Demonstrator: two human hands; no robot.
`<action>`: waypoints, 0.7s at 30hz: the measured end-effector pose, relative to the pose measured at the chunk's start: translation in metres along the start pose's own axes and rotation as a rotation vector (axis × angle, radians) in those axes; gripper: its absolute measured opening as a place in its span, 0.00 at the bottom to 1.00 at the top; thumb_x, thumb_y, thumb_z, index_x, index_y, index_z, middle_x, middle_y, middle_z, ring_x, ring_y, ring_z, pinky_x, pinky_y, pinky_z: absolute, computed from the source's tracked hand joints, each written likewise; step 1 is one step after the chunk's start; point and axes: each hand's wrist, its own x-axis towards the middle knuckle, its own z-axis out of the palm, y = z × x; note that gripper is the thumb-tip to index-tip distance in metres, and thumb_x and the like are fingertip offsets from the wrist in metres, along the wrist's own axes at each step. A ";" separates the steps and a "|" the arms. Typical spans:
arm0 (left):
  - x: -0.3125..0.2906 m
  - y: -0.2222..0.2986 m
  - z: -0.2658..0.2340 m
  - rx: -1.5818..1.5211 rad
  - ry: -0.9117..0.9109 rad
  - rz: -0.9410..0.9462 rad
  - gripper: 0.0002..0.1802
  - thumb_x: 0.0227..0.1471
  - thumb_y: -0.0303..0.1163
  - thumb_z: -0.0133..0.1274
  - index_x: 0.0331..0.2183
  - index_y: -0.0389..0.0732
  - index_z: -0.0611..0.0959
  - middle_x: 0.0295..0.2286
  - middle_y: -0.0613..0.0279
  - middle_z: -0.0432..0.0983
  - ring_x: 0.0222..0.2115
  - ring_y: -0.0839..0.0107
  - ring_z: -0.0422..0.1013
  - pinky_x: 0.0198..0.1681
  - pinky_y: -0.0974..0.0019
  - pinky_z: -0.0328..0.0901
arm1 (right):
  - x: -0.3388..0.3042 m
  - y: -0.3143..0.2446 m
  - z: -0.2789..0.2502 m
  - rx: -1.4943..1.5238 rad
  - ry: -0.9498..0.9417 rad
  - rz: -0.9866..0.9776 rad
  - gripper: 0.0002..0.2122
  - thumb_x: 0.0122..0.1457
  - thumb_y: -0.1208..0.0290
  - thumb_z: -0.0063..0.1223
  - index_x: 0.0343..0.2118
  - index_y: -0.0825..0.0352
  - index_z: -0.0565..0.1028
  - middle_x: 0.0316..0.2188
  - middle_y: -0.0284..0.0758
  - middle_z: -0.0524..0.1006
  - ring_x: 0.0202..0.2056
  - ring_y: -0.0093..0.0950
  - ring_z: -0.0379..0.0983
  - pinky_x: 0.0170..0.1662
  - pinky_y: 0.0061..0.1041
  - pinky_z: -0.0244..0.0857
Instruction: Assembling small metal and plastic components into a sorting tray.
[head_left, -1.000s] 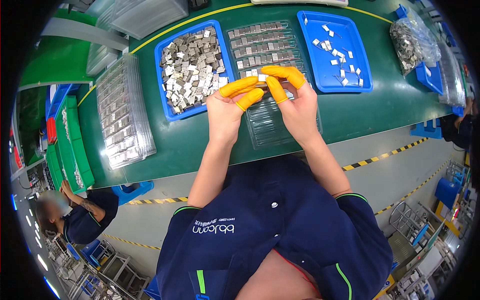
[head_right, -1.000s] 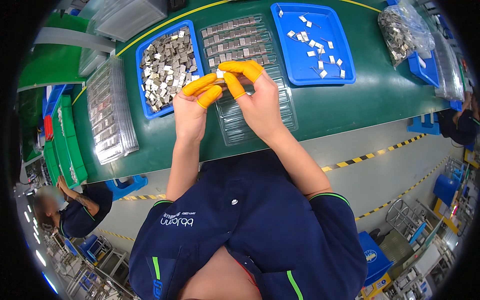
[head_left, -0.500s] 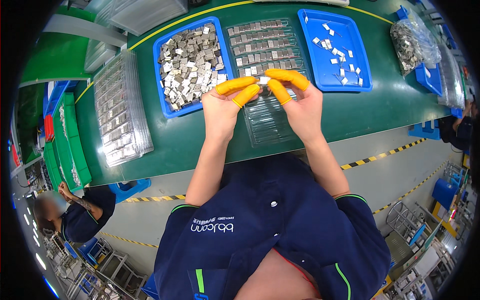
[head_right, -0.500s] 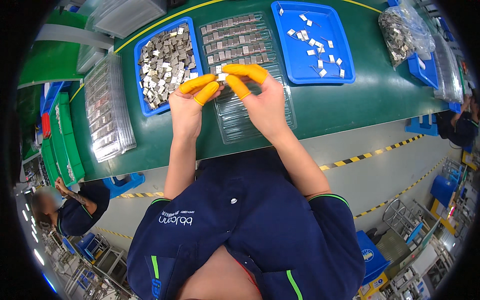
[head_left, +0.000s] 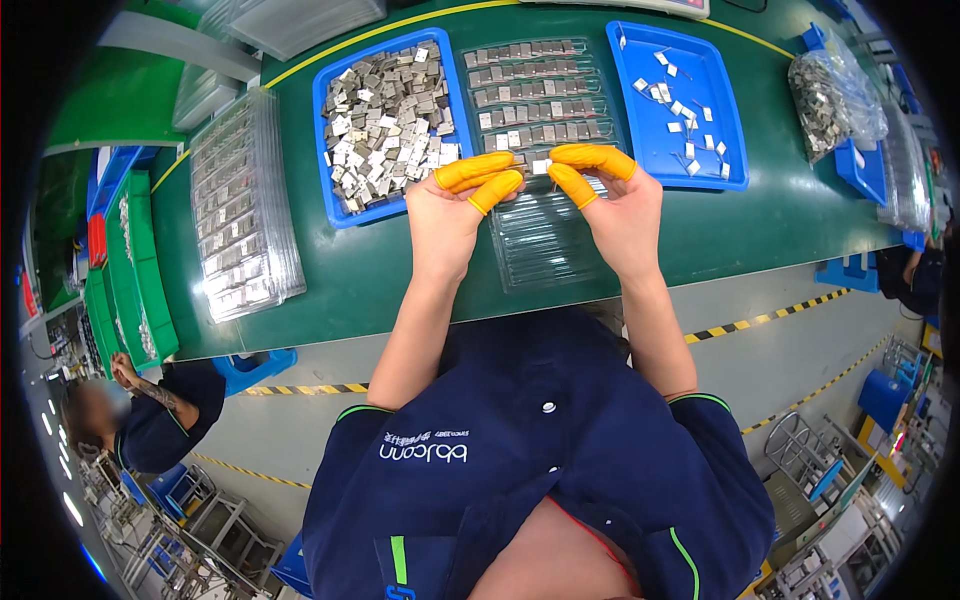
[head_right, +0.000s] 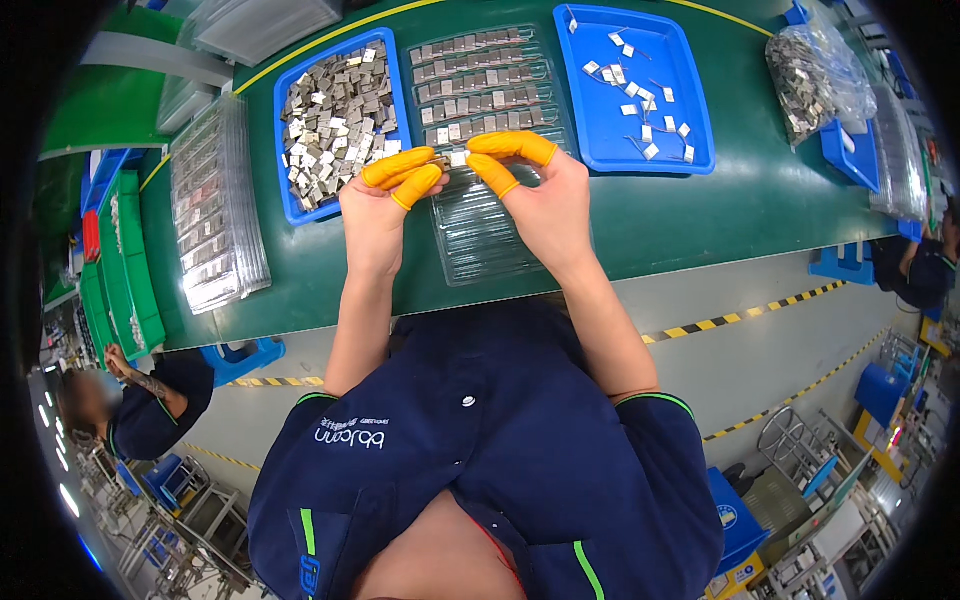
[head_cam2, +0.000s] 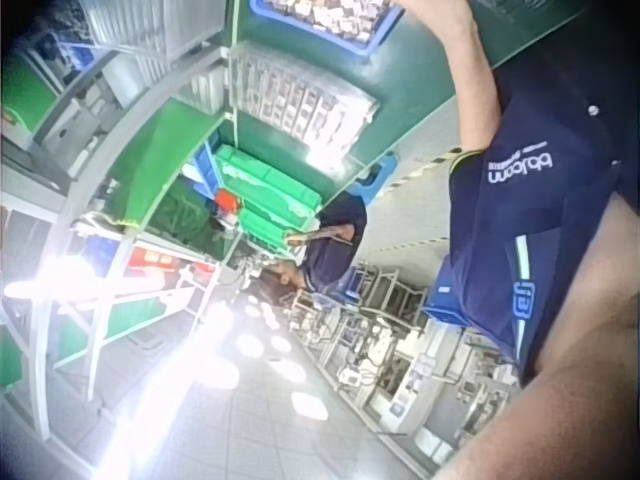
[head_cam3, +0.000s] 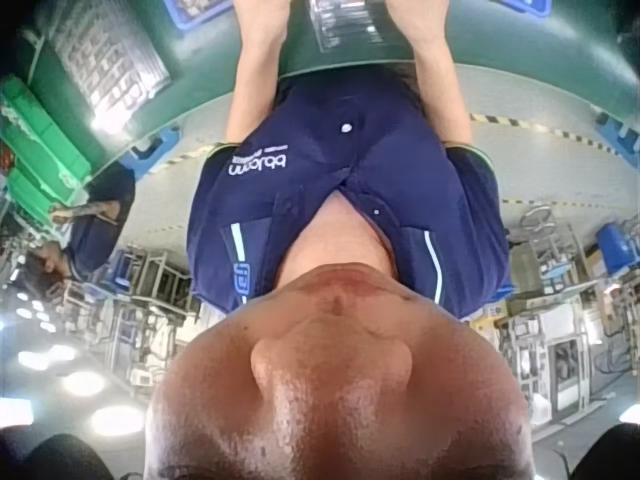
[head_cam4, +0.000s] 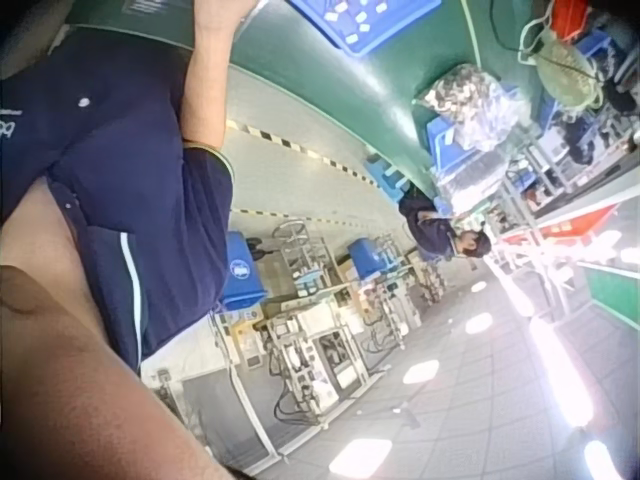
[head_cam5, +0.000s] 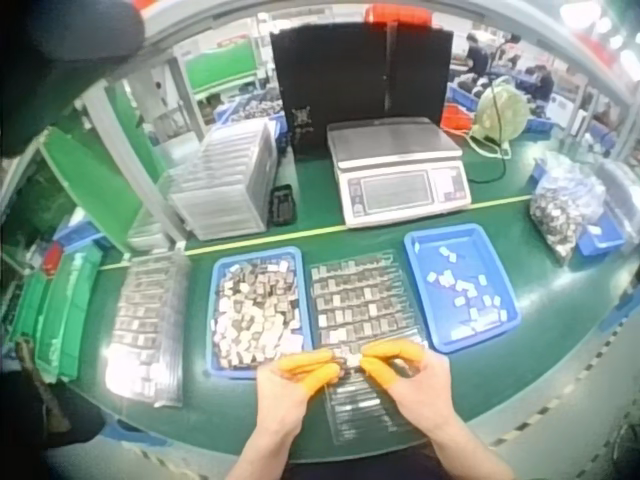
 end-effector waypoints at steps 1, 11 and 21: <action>0.000 -0.001 -0.001 0.001 0.003 0.001 0.13 0.42 0.17 0.55 0.34 0.25 0.77 0.31 0.49 0.76 0.30 0.64 0.74 0.37 0.68 0.70 | 0.000 0.000 0.000 0.002 -0.003 0.000 0.09 0.46 0.83 0.56 0.33 0.72 0.75 0.32 0.34 0.76 0.36 0.22 0.72 0.43 0.20 0.64; -0.005 0.003 -0.004 0.096 -0.047 -0.038 0.12 0.42 0.18 0.57 0.33 0.28 0.79 0.28 0.54 0.77 0.28 0.71 0.74 0.36 0.72 0.69 | 0.002 -0.006 -0.009 -0.015 -0.193 0.136 0.09 0.46 0.81 0.57 0.33 0.72 0.75 0.32 0.34 0.76 0.35 0.23 0.72 0.42 0.20 0.65; -0.013 0.001 -0.002 -0.042 -0.173 -0.150 0.10 0.44 0.20 0.55 0.33 0.28 0.79 0.27 0.54 0.77 0.25 0.72 0.74 0.31 0.73 0.69 | -0.007 0.004 -0.009 0.297 -0.278 0.302 0.09 0.47 0.81 0.57 0.33 0.72 0.76 0.32 0.35 0.76 0.35 0.23 0.72 0.42 0.20 0.66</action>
